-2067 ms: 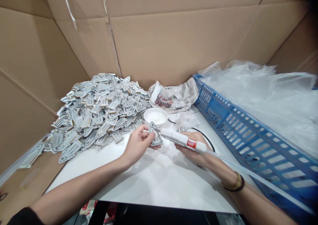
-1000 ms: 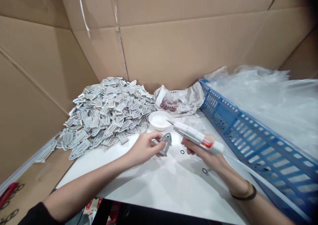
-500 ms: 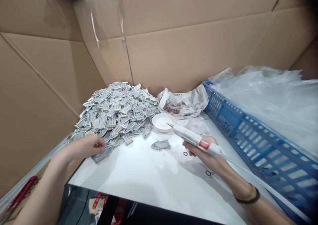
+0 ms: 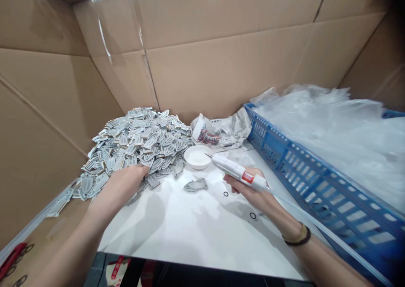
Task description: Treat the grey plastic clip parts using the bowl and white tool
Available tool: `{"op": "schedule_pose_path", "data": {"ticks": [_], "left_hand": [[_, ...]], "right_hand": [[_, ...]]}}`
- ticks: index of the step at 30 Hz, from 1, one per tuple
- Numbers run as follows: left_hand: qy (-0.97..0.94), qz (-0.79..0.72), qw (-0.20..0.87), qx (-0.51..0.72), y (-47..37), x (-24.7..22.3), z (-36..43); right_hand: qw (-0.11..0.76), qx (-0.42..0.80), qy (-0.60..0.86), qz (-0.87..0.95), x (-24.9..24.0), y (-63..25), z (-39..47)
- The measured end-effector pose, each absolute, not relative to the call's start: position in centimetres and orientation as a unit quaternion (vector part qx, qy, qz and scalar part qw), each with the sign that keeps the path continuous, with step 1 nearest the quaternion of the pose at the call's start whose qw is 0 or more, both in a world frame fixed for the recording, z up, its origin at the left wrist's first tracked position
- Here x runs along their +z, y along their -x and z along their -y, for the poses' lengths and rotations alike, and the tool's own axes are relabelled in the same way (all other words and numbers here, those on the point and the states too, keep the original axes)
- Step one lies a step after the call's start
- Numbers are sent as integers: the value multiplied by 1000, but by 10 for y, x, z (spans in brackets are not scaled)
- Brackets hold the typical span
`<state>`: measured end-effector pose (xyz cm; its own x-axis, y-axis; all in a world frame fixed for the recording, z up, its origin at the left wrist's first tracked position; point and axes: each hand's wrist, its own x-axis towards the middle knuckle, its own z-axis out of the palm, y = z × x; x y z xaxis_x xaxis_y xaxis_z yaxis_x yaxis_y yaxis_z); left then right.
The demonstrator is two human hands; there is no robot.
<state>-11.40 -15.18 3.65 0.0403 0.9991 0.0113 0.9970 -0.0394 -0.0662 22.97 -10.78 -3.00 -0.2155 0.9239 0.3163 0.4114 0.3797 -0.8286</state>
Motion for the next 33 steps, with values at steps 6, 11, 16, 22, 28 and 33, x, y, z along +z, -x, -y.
{"op": "schedule_pose_path", "data": {"ticks": [6,11,16,22,28,33], "left_hand": [[859,511,29,13,34,31,128],[872,486,57,-7,-3,20,66],[869,494,14,19,-12,12,17],[872,490,14,-12,-12,14,22],[852,521,42,-40,-9,14,76],[865,501,-29,3,3,-4,105]], "right_hand": [[423,324,492,688,-32,-231,106],[424,349,506,665,-30,-231,104],[429,349,526,647,-30,-232,105],[443,352,514,645,-30,-233,104],[440,364,525,631,-29,-233,103],[433,360,523,640,-26,-230,106]]}}
